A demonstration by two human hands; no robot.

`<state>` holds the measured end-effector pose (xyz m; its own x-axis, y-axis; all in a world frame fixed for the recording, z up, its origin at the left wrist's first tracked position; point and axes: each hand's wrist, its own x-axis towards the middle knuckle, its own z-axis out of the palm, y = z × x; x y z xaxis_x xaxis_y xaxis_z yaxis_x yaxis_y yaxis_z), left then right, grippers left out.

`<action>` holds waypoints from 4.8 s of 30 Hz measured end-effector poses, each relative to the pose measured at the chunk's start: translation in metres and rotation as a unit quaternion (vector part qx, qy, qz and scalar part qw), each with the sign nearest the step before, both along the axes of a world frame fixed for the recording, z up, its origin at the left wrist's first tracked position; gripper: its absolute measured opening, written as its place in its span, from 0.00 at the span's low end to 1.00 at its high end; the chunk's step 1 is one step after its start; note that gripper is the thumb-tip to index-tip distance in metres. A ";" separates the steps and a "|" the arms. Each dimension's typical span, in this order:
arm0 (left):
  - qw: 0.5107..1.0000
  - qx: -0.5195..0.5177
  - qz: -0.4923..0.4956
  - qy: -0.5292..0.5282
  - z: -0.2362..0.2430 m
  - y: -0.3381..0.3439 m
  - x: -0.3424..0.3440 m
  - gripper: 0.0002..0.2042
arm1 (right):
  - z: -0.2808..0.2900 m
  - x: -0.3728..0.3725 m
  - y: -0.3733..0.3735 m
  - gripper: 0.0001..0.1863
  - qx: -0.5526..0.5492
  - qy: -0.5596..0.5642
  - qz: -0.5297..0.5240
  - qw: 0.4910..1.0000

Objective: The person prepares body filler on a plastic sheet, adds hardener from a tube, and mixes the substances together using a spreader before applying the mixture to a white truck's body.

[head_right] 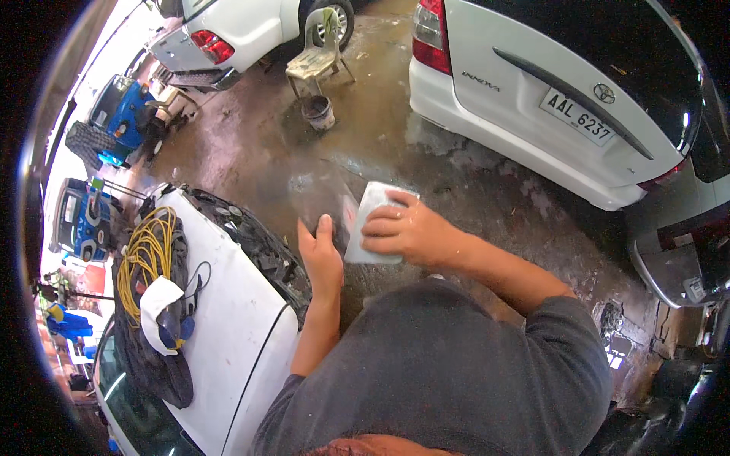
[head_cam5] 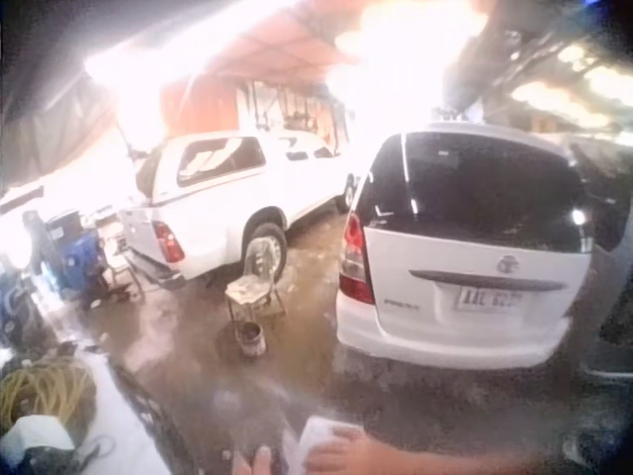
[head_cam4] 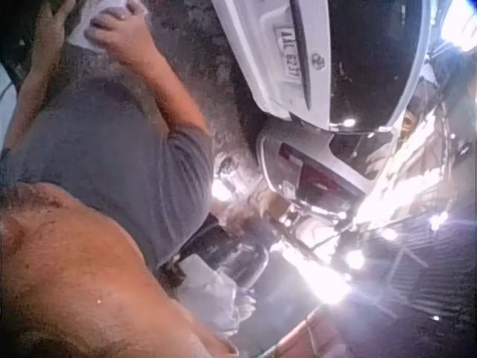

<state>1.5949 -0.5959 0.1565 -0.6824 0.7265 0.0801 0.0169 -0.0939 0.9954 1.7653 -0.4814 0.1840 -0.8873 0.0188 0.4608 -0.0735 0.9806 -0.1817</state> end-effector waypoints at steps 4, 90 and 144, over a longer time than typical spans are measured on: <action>0.993 0.021 0.093 0.066 -0.002 -0.002 0.005 0.20 | -0.020 0.012 -0.012 0.15 -0.017 -0.030 0.042 0.999; 0.947 0.115 0.054 -0.295 -0.034 0.037 0.096 0.18 | -0.092 0.101 0.047 0.34 -0.270 0.046 -0.010 0.962; 0.982 -0.044 0.184 0.029 -0.047 0.164 -0.201 0.17 | -0.054 -0.240 0.207 0.19 -0.020 -0.043 0.180 0.983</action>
<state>1.3936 -0.4322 0.1096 -0.8959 0.4381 0.0737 0.0897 0.0158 0.9958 1.5249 -0.2743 0.1303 -0.8754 -0.2860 0.3898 -0.3967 0.8858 -0.2409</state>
